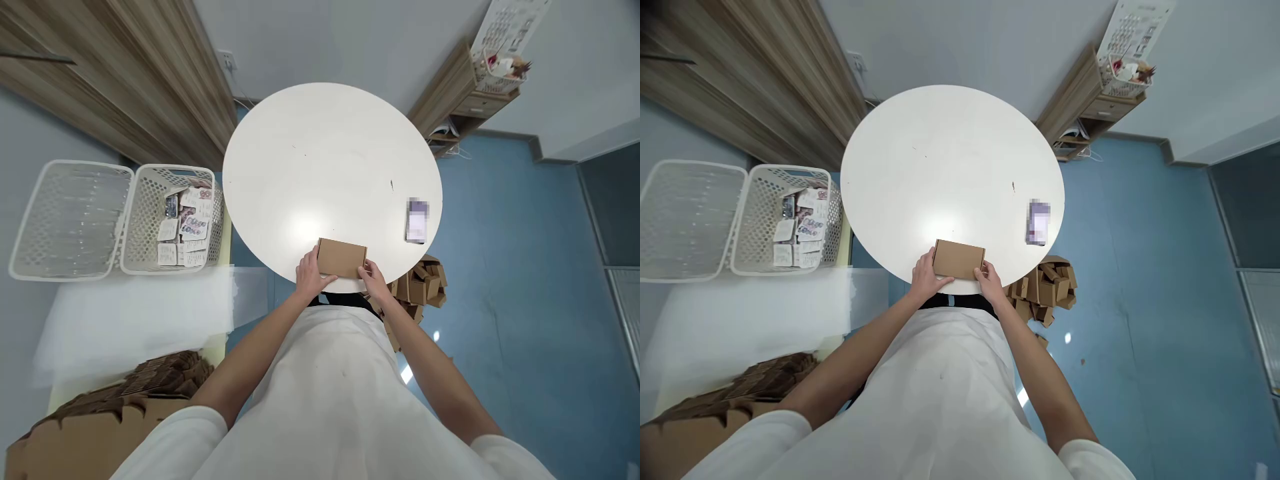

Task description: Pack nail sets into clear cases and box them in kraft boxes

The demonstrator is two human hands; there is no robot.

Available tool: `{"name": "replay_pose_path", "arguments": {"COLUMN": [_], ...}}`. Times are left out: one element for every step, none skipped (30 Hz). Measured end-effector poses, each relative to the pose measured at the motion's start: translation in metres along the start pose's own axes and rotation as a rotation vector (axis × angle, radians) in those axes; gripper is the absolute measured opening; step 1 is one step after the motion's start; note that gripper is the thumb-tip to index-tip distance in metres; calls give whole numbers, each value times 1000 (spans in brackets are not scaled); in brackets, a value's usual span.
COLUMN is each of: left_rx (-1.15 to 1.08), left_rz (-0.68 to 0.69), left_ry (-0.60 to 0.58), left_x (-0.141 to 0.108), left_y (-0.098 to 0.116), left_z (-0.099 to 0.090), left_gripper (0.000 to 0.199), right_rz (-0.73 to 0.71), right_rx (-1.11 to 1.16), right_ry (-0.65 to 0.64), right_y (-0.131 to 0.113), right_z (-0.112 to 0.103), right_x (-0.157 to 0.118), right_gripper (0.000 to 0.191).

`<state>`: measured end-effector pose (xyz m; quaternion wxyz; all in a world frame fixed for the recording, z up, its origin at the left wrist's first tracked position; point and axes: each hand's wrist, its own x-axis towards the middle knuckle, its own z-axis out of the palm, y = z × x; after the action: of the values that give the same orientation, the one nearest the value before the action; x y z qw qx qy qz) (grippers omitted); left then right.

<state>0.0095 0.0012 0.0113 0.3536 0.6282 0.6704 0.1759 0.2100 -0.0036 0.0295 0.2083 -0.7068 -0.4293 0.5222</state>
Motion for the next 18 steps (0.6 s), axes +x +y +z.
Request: {"name": "replay_pose_path", "arguments": {"left_rx": [-3,-8,-15,-24,-37,-53,-73,-97,-123,-147,-169,-188,-206,-223,-240,-255,-267,-276], "left_rz": [6,14,23,33,45,56,65,65,54,31,-1,-36,-70,-96,-114,-126,-132,-135], "left_ry": [-6,-15,-26,-39,-53,-68,-87,-108,-130,-152,-169,-179,-184,-185,-185,-184,-183,-183], "left_x": [3,6,8,9,10,10,9,7,6,4,3,2,2,2,2,2,3,3], "left_y": [0,-1,-3,-4,-6,-8,-9,-9,-9,-8,-6,-4,-2,2,5,10,14,19], "left_z": [-1,-2,-4,-6,-8,-10,-12,-14,-16,-17,-17,-16,-15,-12,-9,-5,-1,3], "left_gripper": [97,95,92,89,87,85,84,83,82,79,76,73,70,68,66,65,64,63], "right_rz": [0,1,3,4,3,0,-5,-10,-16,-24,-34,-44,-55,-63,-67,-66,-60,-53], "right_rx": [-5,-12,-16,-13,-2,14,29,39,45,50,54,57,63,70,79,86,92,96], "right_ry": [2,9,20,26,26,23,22,23,28,34,40,44,43,42,42,43,45,51], "right_y": [1,2,4,7,9,12,14,15,15,15,15,14,14,13,14,15,17,19], "right_z": [0,0,1,1,2,2,2,3,2,2,1,0,-1,-4,-6,-10,-15,-20], "right_x": [4,7,10,12,14,15,15,15,14,13,12,11,10,10,10,9,9,9], "right_gripper": [46,44,44,45,46,49,51,52,53,54,54,53,53,52,51,51,52,52]}}
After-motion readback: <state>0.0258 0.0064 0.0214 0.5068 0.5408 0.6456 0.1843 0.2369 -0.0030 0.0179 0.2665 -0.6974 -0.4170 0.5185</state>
